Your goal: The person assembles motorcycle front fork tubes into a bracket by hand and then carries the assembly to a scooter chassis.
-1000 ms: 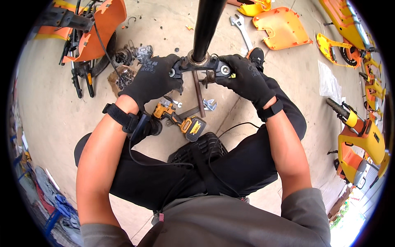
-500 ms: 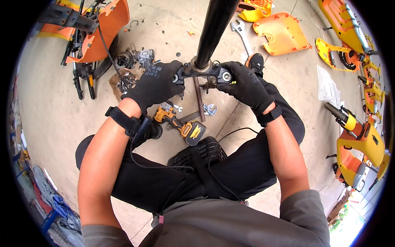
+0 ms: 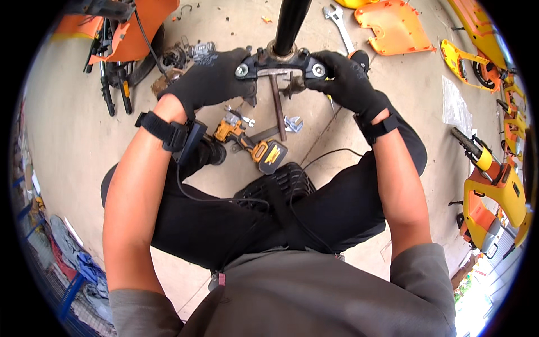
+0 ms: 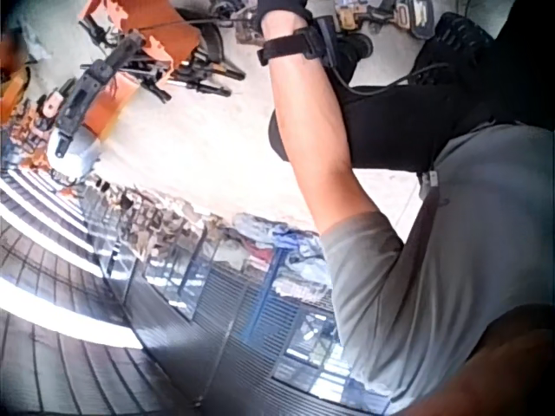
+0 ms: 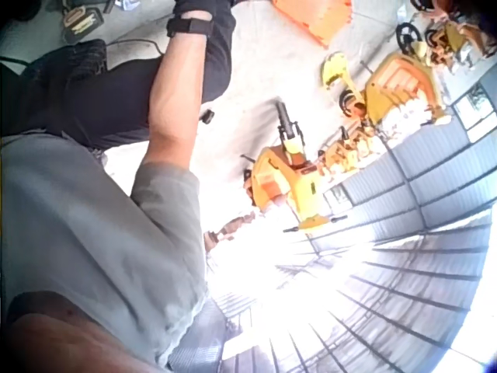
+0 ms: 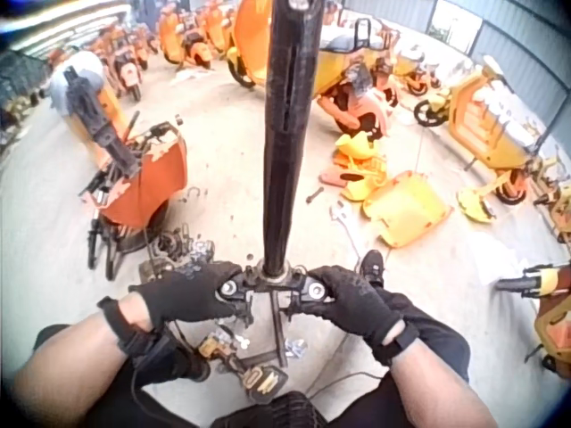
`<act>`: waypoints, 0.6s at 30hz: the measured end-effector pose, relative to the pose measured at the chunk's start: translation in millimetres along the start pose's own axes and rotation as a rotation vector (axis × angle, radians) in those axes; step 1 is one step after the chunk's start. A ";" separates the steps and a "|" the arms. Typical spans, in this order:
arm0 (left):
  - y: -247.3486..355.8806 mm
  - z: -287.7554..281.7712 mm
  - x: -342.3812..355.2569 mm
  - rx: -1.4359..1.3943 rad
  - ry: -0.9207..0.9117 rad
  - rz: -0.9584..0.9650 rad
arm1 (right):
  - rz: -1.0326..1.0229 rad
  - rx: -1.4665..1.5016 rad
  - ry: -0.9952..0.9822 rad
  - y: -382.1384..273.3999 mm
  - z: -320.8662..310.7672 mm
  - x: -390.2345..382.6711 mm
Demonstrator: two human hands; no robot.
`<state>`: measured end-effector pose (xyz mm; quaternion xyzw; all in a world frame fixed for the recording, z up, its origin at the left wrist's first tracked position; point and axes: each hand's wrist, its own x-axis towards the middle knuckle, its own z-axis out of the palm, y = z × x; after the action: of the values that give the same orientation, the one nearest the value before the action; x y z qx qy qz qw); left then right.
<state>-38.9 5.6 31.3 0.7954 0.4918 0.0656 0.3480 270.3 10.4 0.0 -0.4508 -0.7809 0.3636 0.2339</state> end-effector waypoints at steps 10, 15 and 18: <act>-11.6 22.5 11.8 -0.024 0.064 -0.034 | 0.009 -0.020 -0.016 1.0 -1.0 -4.0; -3.8 20.8 24.3 -0.104 -0.076 -0.090 | 0.002 -0.018 -0.016 3.1 -0.3 -4.0; -1.4 26.9 29.3 -0.160 -0.006 0.035 | 0.044 0.006 -0.034 0.6 -1.9 -2.3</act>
<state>-13.0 17.1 3.4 0.7736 0.4702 0.1085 0.4107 273.0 9.3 0.7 -0.4610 -0.7736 0.3784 0.2140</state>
